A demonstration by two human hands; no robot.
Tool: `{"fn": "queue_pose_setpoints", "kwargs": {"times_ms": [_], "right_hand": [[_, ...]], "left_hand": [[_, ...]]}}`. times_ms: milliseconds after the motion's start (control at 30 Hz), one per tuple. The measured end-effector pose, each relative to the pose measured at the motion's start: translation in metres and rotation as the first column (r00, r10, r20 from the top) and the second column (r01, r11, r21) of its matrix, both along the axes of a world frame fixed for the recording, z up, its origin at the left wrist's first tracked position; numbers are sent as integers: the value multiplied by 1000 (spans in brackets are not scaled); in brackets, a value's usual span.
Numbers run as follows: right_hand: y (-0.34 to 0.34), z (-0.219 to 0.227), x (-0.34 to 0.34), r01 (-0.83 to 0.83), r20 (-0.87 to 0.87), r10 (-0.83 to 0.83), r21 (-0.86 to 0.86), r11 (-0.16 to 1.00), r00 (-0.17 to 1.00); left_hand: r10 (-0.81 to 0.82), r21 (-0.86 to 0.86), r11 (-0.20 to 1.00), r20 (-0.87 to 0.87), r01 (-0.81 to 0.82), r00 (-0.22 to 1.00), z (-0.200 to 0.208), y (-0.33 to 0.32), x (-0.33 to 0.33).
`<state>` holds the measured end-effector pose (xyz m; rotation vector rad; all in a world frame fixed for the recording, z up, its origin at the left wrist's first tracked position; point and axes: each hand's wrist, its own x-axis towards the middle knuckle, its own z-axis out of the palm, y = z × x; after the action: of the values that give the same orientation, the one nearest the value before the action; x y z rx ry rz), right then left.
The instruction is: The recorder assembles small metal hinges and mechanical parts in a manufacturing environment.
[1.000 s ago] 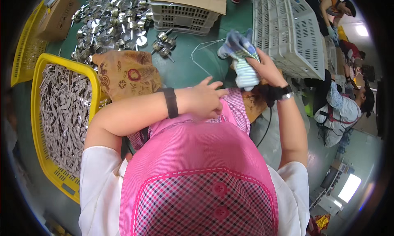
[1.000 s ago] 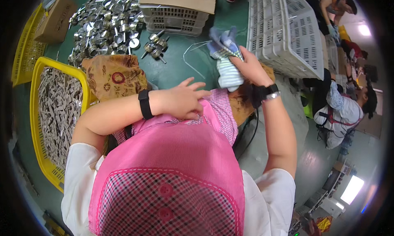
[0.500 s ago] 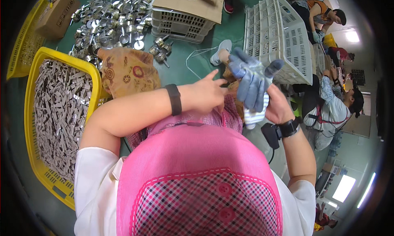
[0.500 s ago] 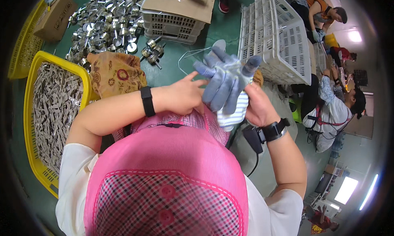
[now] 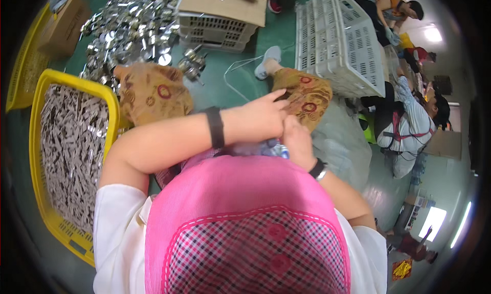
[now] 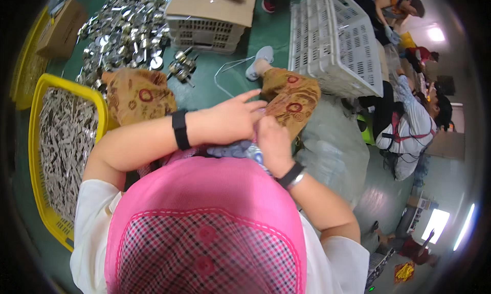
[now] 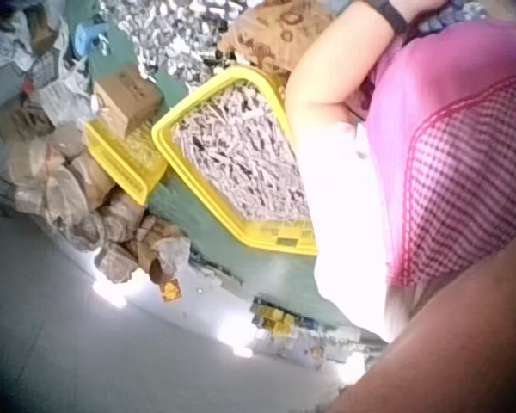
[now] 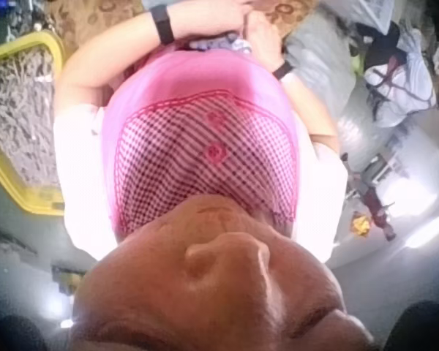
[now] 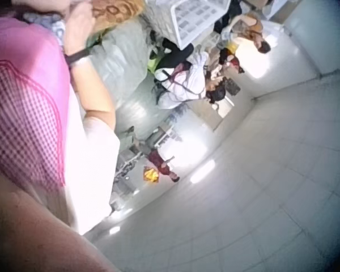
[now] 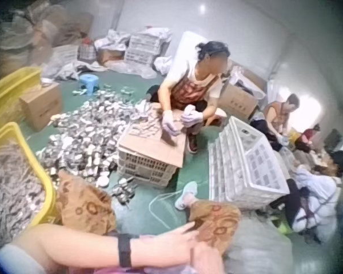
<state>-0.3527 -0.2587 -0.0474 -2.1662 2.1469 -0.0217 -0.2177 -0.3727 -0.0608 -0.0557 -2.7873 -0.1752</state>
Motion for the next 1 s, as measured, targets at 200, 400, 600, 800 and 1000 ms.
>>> {"fn": "queue_pose_setpoints", "kwargs": {"times_ms": [200, 400, 600, 800, 1000], "right_hand": [[-19, -64, 11, -51, 208, 98, -221, 974, 973], [-8, -69, 8, 71, 226, -66, -12, 997, 972], [4, -31, -32, -87, 738, -545, 622, 778, 399], [15, -86, -20, -43, 714, -272, 390, 920, 645], [-1, -97, 6, 82, 235, -73, -32, 996, 969]], "left_hand": [[61, 238, 970, -23, -54, 998, -29, 1, 26], [21, 582, 739, 483, -339, 875, -6, 4, 31], [-134, 618, 769, 406, -164, 904, -60, 1, 7], [-49, 357, 902, 644, -243, 764, -59, 7, -22], [-218, 576, 802, 526, -156, 822, -96, -20, -13]]}}
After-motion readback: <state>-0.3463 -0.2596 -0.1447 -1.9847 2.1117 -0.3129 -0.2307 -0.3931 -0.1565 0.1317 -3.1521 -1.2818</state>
